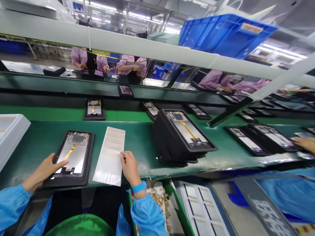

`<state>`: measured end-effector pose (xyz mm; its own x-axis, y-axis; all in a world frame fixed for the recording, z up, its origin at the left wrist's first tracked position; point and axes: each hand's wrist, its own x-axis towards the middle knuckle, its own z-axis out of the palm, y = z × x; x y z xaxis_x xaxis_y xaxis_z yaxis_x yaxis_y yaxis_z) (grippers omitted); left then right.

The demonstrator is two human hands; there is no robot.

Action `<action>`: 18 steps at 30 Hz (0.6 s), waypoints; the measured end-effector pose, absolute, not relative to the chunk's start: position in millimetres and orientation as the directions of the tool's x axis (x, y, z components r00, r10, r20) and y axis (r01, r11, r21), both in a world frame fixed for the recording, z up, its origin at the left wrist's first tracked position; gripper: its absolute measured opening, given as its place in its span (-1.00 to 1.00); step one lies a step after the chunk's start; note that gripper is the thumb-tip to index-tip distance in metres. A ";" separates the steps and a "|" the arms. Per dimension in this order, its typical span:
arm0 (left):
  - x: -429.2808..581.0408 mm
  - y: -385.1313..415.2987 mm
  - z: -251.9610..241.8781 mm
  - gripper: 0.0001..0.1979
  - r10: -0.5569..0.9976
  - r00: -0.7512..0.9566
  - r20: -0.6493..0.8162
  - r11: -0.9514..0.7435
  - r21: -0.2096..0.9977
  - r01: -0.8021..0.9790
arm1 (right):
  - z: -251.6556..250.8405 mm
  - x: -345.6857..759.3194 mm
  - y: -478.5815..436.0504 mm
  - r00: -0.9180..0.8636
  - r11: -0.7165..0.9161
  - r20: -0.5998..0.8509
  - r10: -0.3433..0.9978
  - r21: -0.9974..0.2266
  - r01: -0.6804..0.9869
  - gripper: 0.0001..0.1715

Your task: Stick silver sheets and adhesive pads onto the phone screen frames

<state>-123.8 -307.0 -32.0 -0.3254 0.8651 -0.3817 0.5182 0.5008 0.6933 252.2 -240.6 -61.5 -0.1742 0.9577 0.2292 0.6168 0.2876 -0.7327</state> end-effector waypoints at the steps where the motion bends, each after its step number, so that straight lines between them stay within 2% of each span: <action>1: -126.4 -311.6 -32.5 -0.36 0.888 -0.302 -0.347 0.459 0.626 0.630 | -65.1 251.1 -239.1 -0.172 0.283 0.225 0.959 -0.716 0.638 -0.76; 3: -133.1 -318.6 -30.8 -0.42 0.931 -0.254 -0.264 0.349 0.428 0.834 | -70.7 247.5 -234.4 -0.170 0.267 0.207 0.963 -0.673 0.690 -0.75; 5: -132.5 -323.8 -26.9 -0.45 0.975 -0.204 -0.088 0.219 0.231 0.948 | -73.8 242.9 -229.8 -0.157 0.235 0.179 0.971 -0.616 0.752 -0.76; 6: -127.1 -325.4 -24.7 -0.49 0.990 -0.141 0.025 0.135 0.179 0.975 | -74.6 240.6 -228.1 -0.143 0.215 0.167 0.976 -0.589 0.779 -0.77; 8: -105.3 -325.3 -21.4 -0.61 0.975 0.054 0.217 -0.094 0.180 0.979 | -75.4 236.7 -225.9 -0.110 0.178 0.155 0.982 -0.550 0.816 -0.78; 11: -56.4 -314.2 -22.6 -0.78 0.883 0.318 0.346 -0.418 0.268 0.868 | -76.2 233.6 -224.3 -0.074 0.148 0.160 0.984 -0.523 0.840 -0.79; 14: -13.5 -294.2 -33.6 -0.71 0.813 0.480 0.329 -0.567 0.265 0.780 | -76.6 232.7 -223.5 -0.063 0.144 0.173 0.983 -0.508 0.849 -0.83; 18: 10.0 -273.7 -54.1 -0.51 0.790 0.575 0.212 -0.613 0.259 0.747 | -76.2 231.5 -227.4 -0.068 0.167 0.211 0.975 -0.499 0.851 -0.78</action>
